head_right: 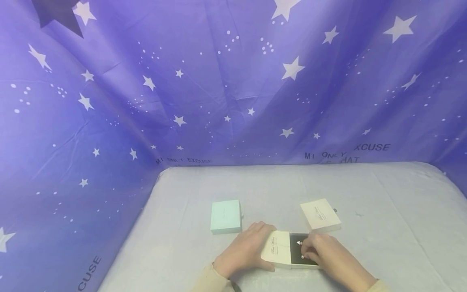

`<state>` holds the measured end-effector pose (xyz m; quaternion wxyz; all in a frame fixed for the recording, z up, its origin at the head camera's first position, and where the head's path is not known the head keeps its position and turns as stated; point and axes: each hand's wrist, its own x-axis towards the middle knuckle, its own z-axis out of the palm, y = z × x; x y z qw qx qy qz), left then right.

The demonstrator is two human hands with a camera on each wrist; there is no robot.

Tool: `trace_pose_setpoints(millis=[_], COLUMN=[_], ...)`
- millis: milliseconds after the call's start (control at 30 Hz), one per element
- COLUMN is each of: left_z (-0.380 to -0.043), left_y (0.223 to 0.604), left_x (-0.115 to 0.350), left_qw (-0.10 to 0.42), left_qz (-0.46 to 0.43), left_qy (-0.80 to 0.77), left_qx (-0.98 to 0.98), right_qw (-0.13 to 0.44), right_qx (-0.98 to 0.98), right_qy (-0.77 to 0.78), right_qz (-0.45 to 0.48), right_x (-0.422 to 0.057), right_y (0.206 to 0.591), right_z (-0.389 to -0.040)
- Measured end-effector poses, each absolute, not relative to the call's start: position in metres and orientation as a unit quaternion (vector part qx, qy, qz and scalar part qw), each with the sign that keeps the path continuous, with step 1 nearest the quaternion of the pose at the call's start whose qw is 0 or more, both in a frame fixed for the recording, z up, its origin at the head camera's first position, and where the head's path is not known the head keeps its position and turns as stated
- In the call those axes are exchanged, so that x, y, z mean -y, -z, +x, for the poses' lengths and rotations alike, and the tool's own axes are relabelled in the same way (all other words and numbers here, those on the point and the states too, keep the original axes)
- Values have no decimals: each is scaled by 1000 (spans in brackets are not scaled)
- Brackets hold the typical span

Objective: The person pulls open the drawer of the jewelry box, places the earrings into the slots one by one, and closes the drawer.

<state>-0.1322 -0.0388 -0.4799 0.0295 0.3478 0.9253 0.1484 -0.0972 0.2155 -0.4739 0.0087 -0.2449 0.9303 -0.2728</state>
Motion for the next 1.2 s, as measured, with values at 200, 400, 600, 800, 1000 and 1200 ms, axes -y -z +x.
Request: trace_pose_setpoints(millis=[200, 400, 600, 800, 1000, 1200], left_z=[-132, -132, -132, -132, -132, -132], left_y=[478, 476, 476, 476, 477, 477], left_x=[38, 38, 38, 39, 39, 39], left_qw=[32, 36, 36, 31, 29, 31], left_qz=[346, 343, 344, 347, 350, 351], left_qy=[-150, -146, -144, -143, -145, -148], left_qx=[-926, -927, -927, -926, -925, -924], right_qw=[1, -7, -44, -57, -132, -150], right_qx=[-935, -942, -944, -939, -932, -937], right_qy=[267, 246, 246, 280, 280, 262], right_qz=[-233, -227, -214, -192, -191, -173], right_x=[-214, -212, -214, -218, -227, -240], right_y=[474, 473, 469, 463, 469, 474], right_z=[-96, -95, -92, -95, -96, -94])
